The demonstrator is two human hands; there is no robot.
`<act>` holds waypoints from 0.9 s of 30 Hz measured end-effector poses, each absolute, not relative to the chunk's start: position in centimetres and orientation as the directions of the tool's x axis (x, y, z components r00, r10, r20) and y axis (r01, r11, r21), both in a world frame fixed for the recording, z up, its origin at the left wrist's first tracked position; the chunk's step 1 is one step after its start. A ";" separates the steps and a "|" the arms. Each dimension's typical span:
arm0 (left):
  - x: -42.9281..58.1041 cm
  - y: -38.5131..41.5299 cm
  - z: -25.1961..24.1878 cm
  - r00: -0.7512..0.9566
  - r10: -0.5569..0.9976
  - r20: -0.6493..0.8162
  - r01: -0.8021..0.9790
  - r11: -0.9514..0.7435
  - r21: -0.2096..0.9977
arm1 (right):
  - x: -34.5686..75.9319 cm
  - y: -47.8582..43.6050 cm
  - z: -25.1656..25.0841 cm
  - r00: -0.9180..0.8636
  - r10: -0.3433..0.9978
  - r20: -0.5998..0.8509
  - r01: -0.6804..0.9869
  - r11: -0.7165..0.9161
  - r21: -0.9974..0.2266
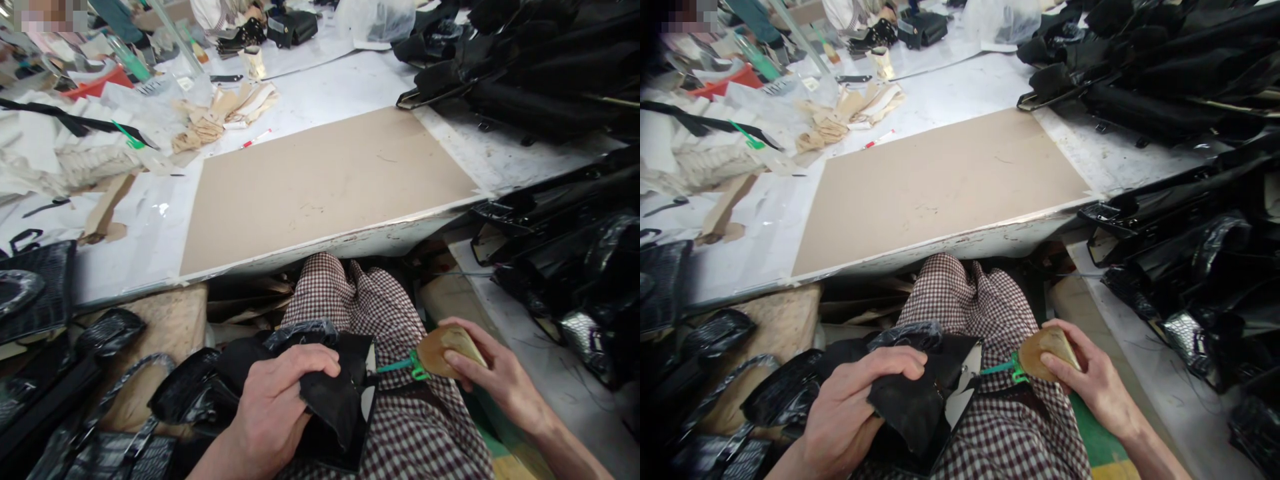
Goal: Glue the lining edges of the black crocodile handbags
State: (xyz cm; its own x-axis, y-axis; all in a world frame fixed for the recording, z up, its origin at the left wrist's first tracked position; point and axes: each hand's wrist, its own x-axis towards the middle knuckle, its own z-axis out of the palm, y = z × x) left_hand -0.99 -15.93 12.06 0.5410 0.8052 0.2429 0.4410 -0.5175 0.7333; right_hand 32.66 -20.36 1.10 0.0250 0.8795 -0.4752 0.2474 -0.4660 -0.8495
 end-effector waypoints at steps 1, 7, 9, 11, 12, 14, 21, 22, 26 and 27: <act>-1.0 -16.0 12.0 0.542 0.805 0.240 0.441 -0.516 0.734 | 32.6 -20.4 1.1 0.031 0.881 -0.472 0.248 -0.464 -0.850; -0.9 -16.0 12.3 0.538 0.807 0.244 0.448 -0.519 0.728 | 31.7 -20.1 1.3 0.097 0.911 -0.401 0.251 -0.413 -0.876; -0.8 -15.9 12.3 0.539 0.807 0.242 0.448 -0.518 0.728 | 31.7 -20.1 1.3 0.048 0.907 -0.419 0.252 -0.417 -0.873; -0.8 -15.9 12.2 0.543 0.797 0.265 0.431 -0.535 0.726 | 31.8 -20.1 1.2 0.037 0.908 -0.418 0.253 -0.413 -0.875; -0.8 -15.9 12.1 0.543 0.793 0.277 0.424 -0.543 0.725 | 31.8 -20.1 1.1 0.053 0.910 -0.411 0.251 -0.410 -0.877; -0.9 -15.9 12.0 0.542 0.787 0.296 0.413 -0.556 0.721 | 31.8 -20.0 0.9 0.116 0.919 -0.377 0.246 -0.394 -0.886; -0.9 -15.8 12.0 0.545 0.789 0.284 0.432 -0.555 0.711 | 31.4 -20.0 0.4 0.163 0.946 -0.279 0.281 -0.316 -0.906; -0.8 -15.8 12.0 0.546 0.786 0.289 0.427 -0.558 0.712 | 31.5 -20.0 0.6 0.141 0.947 -0.289 0.288 -0.319 -0.903; -0.7 -16.0 12.1 0.544 0.791 0.280 0.423 -0.547 0.722 | 32.0 -20.0 1.5 0.030 0.919 -0.394 0.282 -0.386 -0.879; -0.7 -16.1 12.1 0.542 0.795 0.272 0.431 -0.541 0.722 | 32.2 -20.0 1.6 0.022 0.910 -0.413 0.272 -0.403 -0.874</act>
